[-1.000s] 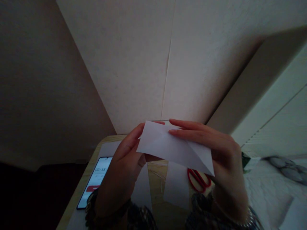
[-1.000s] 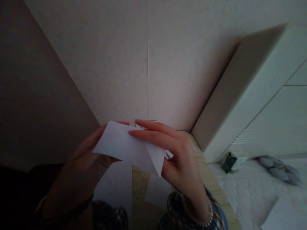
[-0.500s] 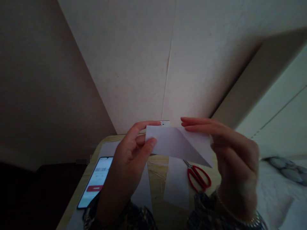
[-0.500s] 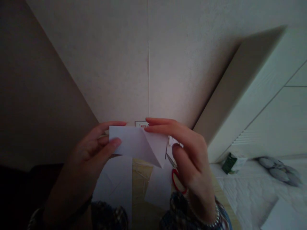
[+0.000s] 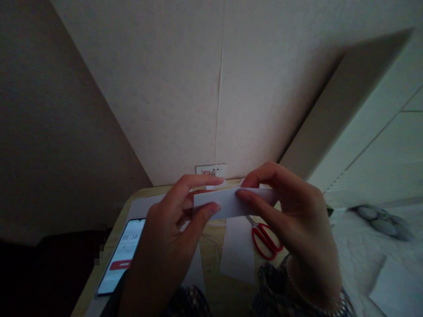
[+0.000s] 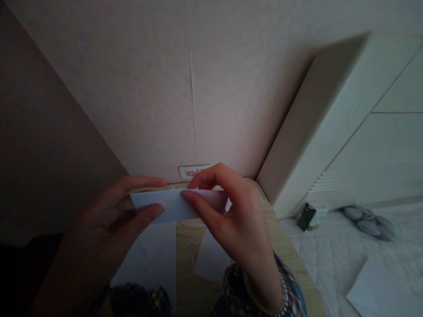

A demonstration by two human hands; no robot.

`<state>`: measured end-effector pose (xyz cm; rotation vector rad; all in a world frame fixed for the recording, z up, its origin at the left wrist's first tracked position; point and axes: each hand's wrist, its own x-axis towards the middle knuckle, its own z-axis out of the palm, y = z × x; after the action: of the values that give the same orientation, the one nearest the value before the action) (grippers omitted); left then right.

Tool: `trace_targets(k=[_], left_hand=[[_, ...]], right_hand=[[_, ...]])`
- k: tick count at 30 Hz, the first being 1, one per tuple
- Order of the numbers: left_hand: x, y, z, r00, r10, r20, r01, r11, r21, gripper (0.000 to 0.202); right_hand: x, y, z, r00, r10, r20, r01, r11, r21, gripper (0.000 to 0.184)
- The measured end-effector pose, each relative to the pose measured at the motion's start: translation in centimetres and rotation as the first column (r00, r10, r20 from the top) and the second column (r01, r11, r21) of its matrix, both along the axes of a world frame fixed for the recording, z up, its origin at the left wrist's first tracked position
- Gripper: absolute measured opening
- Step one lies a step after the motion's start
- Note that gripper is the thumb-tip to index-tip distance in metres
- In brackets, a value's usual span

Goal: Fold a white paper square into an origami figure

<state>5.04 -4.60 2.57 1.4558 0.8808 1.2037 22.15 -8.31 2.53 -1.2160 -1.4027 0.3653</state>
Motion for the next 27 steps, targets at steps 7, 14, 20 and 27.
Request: trace_targets(k=[7, 14, 20, 27], left_hand=[[0.0, 0.4, -0.5, 0.988, 0.103, -0.119, -0.084, 0.984, 0.156, 0.014], [-0.9, 0.6, -0.3, 0.982, 0.052, -0.18, -0.018, 0.982, 0.186, 0.014], [-1.7, 1.0, -0.3, 0.977, 0.011, -0.212, 0.033, 0.978, 0.204, 0.015], [-1.9, 1.0, -0.1, 0.977, 0.022, -0.211, 0.02, 0.981, 0.195, 0.013]], right_hand=[[-0.1, 0.0, 0.1, 1.0, 0.007, 0.029, -0.007, 1.0, 0.007, 0.015], [0.0, 0.1, 0.4, 0.985, 0.172, 0.028, -0.171, 0.984, -0.048, 0.015], [-0.1, -0.1, 0.7, 0.977, 0.21, 0.035, -0.205, 0.972, -0.112, 0.016], [0.0, 0.0, 0.4, 0.975, 0.202, 0.093, -0.191, 0.975, -0.111, 0.014]])
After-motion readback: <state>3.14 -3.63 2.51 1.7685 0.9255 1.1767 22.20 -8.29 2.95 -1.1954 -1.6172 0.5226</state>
